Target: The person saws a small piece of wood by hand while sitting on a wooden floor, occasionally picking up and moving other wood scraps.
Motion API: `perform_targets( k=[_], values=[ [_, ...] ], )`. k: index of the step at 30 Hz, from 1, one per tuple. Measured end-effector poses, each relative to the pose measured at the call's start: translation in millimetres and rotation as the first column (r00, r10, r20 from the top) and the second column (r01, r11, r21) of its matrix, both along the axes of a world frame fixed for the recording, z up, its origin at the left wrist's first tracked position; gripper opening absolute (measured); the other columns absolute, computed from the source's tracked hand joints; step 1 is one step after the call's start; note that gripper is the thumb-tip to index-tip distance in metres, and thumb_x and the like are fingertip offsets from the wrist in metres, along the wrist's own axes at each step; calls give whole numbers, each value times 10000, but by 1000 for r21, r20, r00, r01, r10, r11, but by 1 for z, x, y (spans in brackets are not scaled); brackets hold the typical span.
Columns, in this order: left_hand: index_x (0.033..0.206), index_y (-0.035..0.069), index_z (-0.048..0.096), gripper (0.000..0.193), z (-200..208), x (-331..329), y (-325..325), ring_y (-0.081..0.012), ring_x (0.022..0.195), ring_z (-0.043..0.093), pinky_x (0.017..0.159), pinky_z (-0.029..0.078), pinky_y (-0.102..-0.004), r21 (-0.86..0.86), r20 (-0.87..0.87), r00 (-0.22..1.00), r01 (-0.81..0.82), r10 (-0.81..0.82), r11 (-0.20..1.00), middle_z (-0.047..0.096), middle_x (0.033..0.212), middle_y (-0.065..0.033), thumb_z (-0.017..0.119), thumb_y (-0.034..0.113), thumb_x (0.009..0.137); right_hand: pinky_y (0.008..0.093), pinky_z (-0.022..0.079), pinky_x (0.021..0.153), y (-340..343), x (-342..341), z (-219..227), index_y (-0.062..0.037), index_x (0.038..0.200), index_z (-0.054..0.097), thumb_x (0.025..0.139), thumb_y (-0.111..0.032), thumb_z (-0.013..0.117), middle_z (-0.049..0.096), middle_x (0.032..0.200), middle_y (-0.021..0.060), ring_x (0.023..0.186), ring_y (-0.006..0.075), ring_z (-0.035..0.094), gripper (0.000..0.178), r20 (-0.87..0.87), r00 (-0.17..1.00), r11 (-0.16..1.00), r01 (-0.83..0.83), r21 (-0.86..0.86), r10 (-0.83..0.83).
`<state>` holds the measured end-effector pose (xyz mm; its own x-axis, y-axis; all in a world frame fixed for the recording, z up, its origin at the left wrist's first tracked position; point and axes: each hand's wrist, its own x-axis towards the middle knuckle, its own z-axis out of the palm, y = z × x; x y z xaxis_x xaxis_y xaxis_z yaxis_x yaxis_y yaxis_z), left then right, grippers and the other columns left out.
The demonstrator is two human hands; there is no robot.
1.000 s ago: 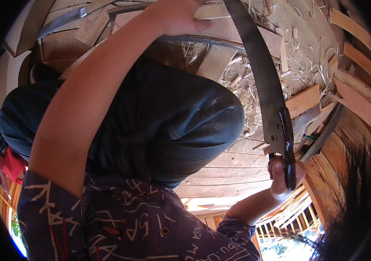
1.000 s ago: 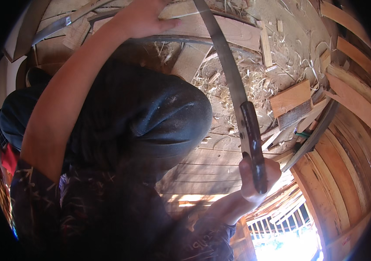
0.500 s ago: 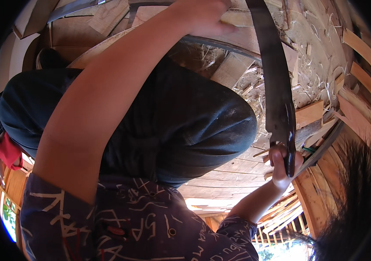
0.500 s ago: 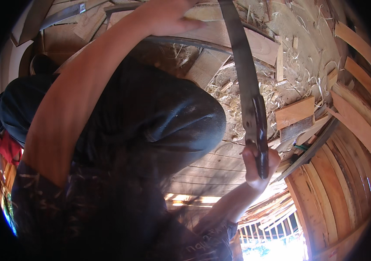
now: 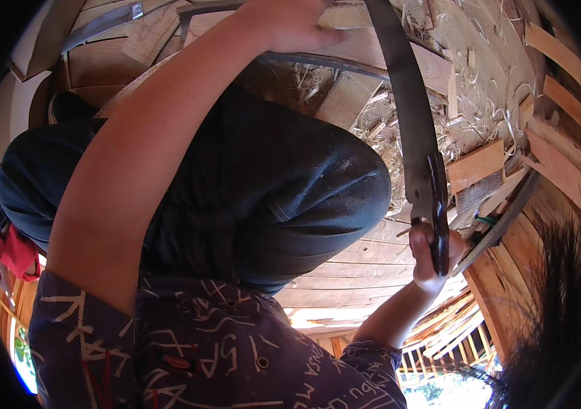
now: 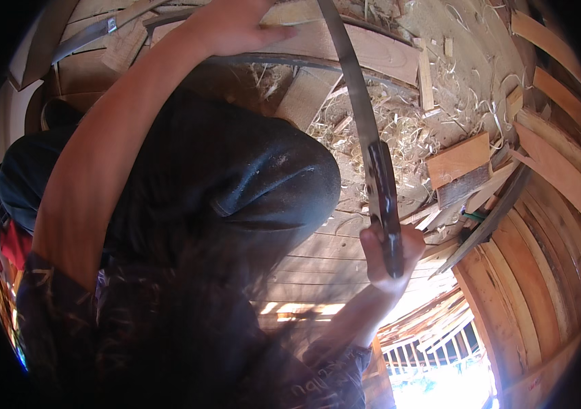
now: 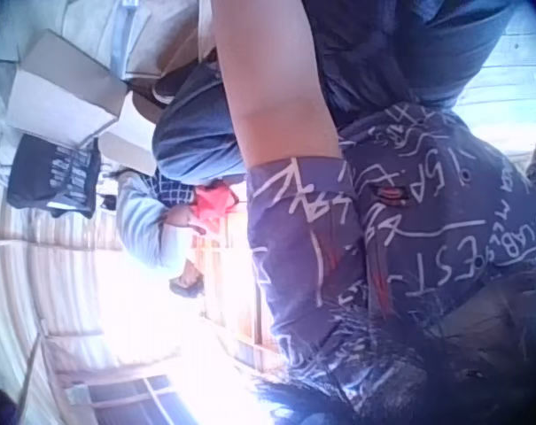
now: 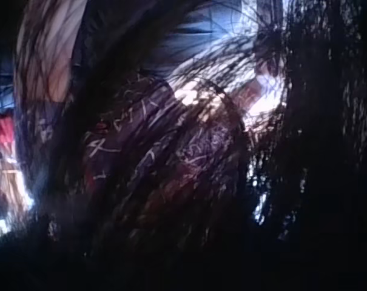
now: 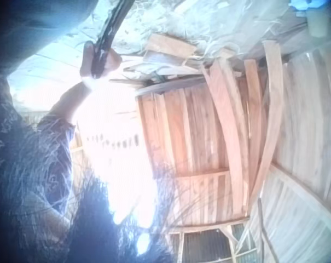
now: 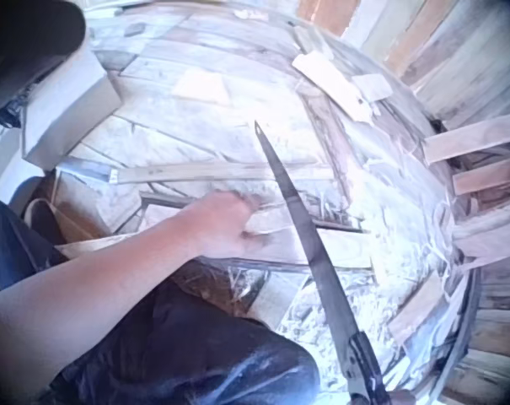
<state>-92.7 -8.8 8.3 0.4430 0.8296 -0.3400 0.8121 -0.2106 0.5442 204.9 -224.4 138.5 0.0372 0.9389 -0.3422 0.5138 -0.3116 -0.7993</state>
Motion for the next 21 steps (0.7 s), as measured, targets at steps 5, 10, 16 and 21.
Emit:
perform_targets(
  k=[5,10,16,21],
  values=[
    [1315,-20,507,646,-2,-2,0,-410,1079,618,937,493,-468,15,62,998,24,-25,1000,636,1120,-300,633,413,853,251,217,482,66,-36,-29,-50,622,516,835,-41,719,455,542,-35,502,44,340,294,-115,993,999,30,-19,-32],
    [1287,-5,536,604,-11,-5,0,-407,1073,620,939,491,-470,18,59,998,4,-5,1000,643,1120,-278,633,406,855,248,240,486,60,-23,-30,-48,633,523,837,-42,720,502,572,-30,524,39,378,284,-128,991,996,-53,-75,43],
    [1316,-4,521,636,-11,-9,4,-401,1080,618,945,487,-468,-3,11,999,34,-34,999,640,1134,-275,629,424,859,264,369,500,-22,47,20,-22,747,450,825,-149,709,567,642,95,515,104,464,298,-189,982,998,0,-70,-13],
    [1336,-12,506,660,-6,-5,3,-402,1098,612,965,478,-460,30,61,998,14,-16,999,628,1173,-278,620,432,861,271,366,455,-79,73,62,-11,753,471,801,-228,731,564,601,105,468,131,494,342,-163,983,996,87,-4,-87]
  ],
)
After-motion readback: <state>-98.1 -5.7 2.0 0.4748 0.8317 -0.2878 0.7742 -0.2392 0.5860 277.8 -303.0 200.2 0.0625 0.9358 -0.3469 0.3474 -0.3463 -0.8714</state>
